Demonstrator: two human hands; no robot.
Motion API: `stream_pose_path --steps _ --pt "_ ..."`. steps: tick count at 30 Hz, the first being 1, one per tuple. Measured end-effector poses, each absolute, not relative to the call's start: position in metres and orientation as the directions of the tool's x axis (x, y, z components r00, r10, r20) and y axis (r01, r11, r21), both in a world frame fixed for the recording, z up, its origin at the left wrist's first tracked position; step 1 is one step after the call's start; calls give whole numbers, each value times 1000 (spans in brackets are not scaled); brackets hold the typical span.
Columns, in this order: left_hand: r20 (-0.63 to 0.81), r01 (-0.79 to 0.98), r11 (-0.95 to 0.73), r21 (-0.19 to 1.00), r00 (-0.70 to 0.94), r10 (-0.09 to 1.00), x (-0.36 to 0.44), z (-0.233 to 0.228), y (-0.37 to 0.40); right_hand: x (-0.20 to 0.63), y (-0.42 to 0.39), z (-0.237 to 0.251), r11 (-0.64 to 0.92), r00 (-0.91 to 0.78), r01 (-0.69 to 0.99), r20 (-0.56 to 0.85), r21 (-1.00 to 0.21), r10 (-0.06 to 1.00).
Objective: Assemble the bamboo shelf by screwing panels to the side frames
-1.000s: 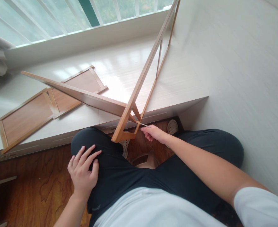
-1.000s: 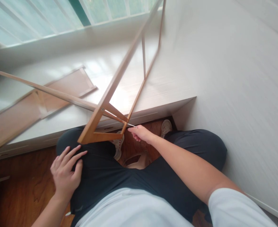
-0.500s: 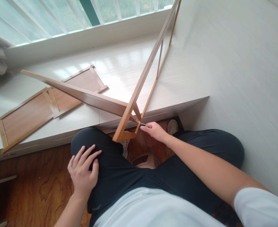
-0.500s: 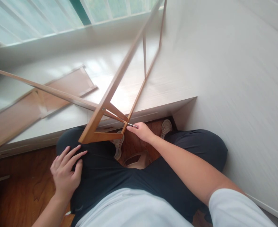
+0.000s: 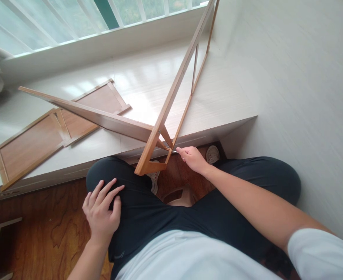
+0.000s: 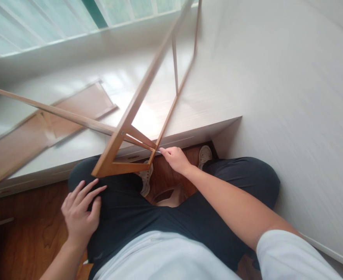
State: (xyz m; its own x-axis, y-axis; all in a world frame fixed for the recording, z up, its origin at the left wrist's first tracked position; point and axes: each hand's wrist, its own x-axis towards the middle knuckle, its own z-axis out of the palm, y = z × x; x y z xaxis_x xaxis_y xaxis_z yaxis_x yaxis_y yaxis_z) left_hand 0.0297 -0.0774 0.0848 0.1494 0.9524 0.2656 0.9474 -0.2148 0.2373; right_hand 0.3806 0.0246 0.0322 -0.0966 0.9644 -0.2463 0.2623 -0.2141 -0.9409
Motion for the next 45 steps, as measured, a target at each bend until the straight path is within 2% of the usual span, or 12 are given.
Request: stream_pose_path --steps 5,13,15,18,20,23,28,38,45 --pt "280 946 -222 238 152 948 30 84 -77 376 24 23 -361 -162 40 -362 -932 918" --pt "282 944 -216 248 143 949 30 83 -77 373 22 27 -472 -291 -168 -414 -865 863" --pt "280 944 -213 251 139 950 30 84 -77 374 21 29 -531 -347 -247 -438 -811 830" --pt "276 944 -210 253 137 951 31 84 -77 376 21 31 -640 -455 -398 -465 -658 760" --pt "272 945 -205 256 133 953 31 85 -77 378 22 31 -680 -498 -440 -470 -586 728" --pt "271 945 -206 256 134 953 31 85 -76 378 22 30 -695 -505 -429 -485 -577 714" --pt "277 945 -221 239 152 949 32 84 -76 376 21 30 -663 -427 -342 -519 -665 741" --pt "266 946 -201 255 131 955 32 85 -77 372 20 25 -624 -349 -155 -548 -766 760" --pt "255 946 -196 258 129 958 34 87 -77 373 21 22 -630 -345 -37 -581 -776 737"
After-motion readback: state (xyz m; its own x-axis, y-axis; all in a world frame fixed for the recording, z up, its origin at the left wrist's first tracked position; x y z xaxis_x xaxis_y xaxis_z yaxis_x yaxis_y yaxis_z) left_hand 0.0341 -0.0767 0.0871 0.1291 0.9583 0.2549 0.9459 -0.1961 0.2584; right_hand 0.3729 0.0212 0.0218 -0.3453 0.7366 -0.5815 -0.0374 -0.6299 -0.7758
